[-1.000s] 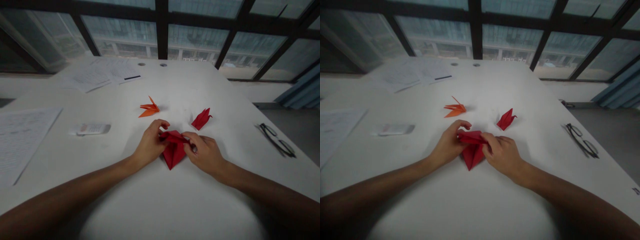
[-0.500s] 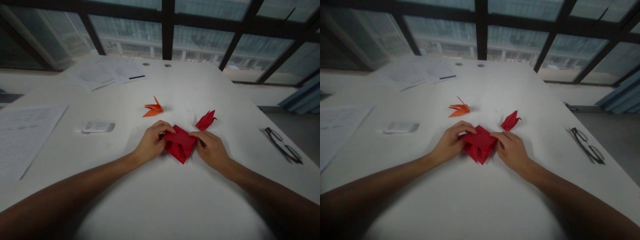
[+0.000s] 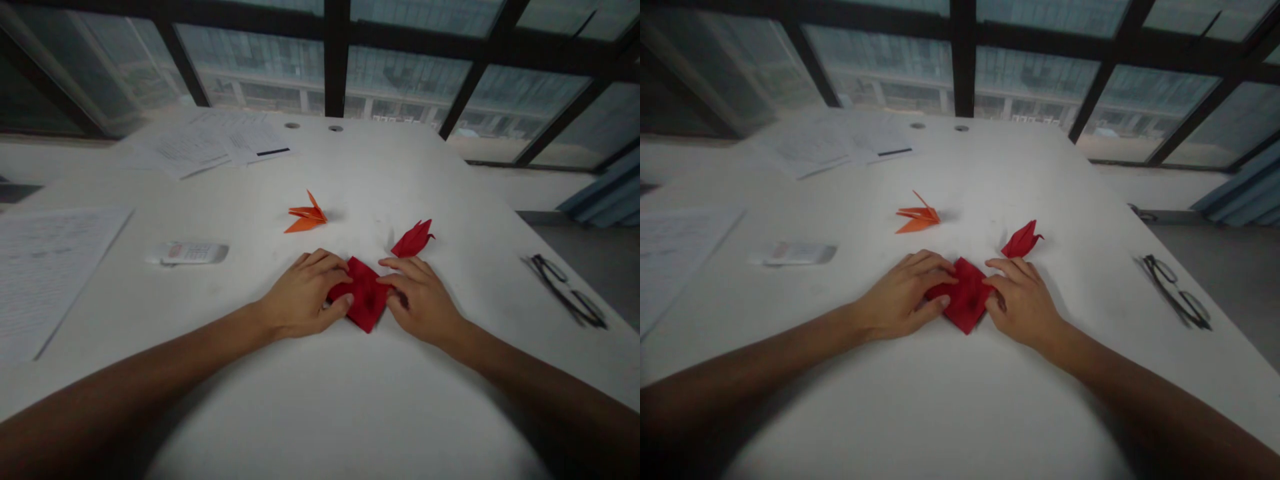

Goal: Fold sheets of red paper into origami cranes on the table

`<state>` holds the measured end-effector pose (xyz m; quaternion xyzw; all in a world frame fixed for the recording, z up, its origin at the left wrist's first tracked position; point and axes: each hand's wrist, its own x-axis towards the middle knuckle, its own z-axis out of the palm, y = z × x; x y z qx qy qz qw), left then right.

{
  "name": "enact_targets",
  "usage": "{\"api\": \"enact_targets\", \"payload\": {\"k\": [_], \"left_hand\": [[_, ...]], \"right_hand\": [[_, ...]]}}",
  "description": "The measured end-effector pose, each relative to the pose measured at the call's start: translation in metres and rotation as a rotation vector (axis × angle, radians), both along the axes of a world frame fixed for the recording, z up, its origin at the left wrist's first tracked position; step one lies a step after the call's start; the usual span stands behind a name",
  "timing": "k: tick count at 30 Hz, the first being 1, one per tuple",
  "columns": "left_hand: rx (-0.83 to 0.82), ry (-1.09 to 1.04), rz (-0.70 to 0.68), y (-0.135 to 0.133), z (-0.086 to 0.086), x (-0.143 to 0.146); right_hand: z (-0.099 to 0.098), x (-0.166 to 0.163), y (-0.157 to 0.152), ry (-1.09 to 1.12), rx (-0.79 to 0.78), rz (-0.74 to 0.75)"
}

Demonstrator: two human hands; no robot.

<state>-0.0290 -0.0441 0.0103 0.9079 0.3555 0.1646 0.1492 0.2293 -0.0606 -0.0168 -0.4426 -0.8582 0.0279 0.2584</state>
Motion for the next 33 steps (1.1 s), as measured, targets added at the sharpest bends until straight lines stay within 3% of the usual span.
{"api": "enact_targets", "payload": {"k": [5, 10, 18, 25, 33], "left_hand": [[0.081, 0.081, 0.007, -0.001, -0.010, 0.004], [0.088, 0.087, -0.010, 0.000, -0.016, 0.004], [0.130, 0.157, 0.088, -0.002, -0.009, 0.006], [0.096, 0.108, 0.036, -0.001, -0.014, 0.003], [0.063, 0.077, 0.033, 0.001, -0.015, 0.003]], "right_hand": [[0.003, -0.007, -0.009, -0.039, 0.114, 0.104], [-0.002, -0.009, -0.008, -0.062, -0.043, 0.236], [-0.004, -0.007, -0.003, -0.026, -0.085, 0.002], [-0.009, -0.004, -0.002, 0.015, -0.087, 0.002], [-0.007, -0.003, -0.003, 0.071, -0.053, -0.106]]}}
